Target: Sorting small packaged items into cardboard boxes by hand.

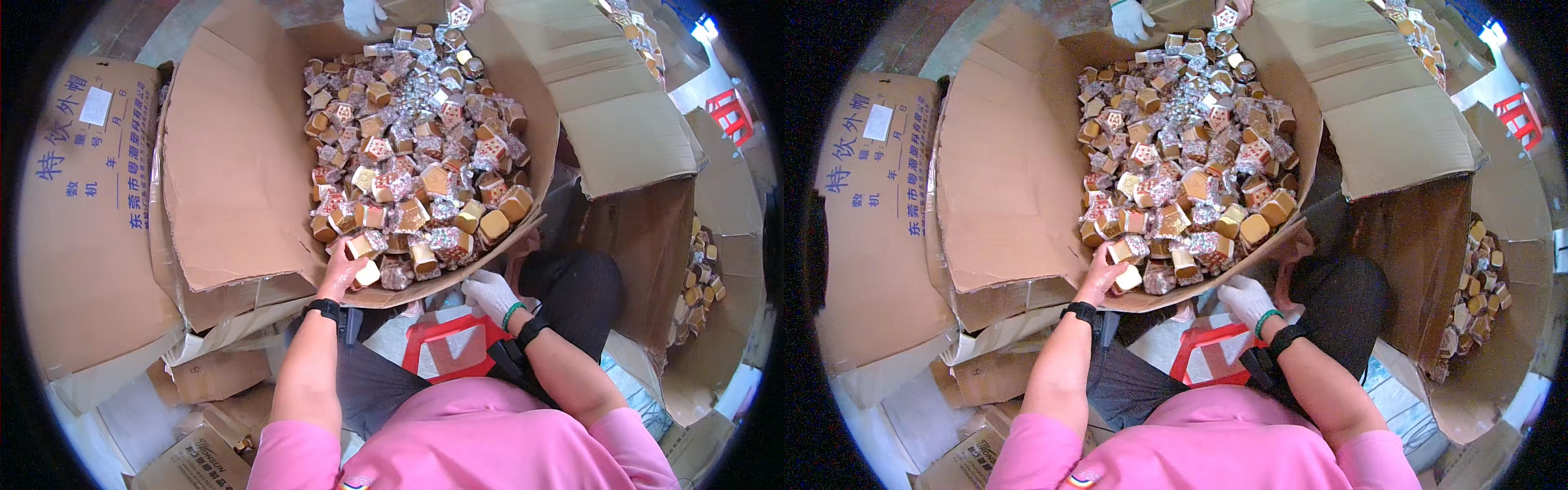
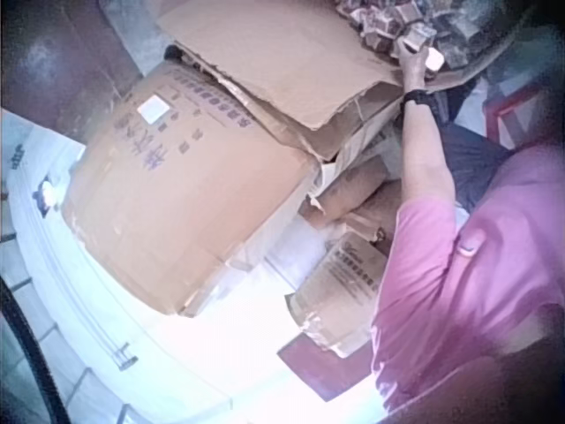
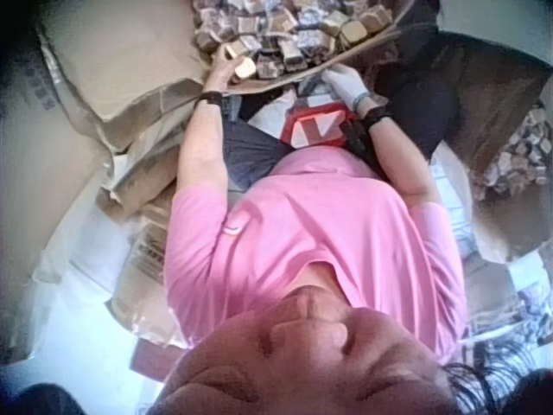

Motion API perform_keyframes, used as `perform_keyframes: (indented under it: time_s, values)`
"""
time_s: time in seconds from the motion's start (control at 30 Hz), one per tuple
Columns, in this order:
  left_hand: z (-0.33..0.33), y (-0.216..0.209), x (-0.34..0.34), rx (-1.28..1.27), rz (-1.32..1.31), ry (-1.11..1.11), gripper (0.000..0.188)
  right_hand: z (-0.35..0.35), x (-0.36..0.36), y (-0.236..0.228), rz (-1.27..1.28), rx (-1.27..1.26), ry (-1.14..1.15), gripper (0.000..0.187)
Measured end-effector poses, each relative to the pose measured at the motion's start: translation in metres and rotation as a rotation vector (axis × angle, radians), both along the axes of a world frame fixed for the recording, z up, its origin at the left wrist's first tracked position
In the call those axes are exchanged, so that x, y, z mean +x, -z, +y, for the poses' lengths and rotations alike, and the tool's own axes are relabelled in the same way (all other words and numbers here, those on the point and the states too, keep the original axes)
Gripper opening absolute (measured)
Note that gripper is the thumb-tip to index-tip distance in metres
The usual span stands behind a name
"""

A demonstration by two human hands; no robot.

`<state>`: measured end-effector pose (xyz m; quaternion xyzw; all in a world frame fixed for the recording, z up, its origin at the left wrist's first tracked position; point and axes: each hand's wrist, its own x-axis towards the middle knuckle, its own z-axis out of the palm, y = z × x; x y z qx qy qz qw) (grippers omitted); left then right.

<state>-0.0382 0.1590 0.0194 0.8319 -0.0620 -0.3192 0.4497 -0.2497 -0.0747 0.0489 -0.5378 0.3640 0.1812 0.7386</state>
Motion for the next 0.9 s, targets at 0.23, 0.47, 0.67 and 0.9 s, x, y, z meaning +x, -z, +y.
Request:
perform_keyframes:
  time_s: [0.23, 0.47, 0.67, 0.9]
  values:
    - [-0.056, -0.027, -0.032, 0.658, -0.692, 0.688, 0.048, -0.004, -0.001, 0.012, 0.061, -0.031, -0.042, 0.025]
    - [-0.049, -0.038, -0.038, 0.687, -0.626, 0.794, 0.064, -0.001, 0.000, 0.016, 0.038, -0.105, -0.118, 0.031]
    - [-0.050, -0.036, -0.042, 0.684, -0.777, 0.965, 0.062, 0.001, -0.001, 0.021, -0.005, -0.186, -0.159, 0.036]
    - [-0.053, -0.029, -0.041, 0.782, -0.852, 0.996, 0.042, -0.002, 0.000, 0.009, -0.047, -0.322, -0.295, 0.033]
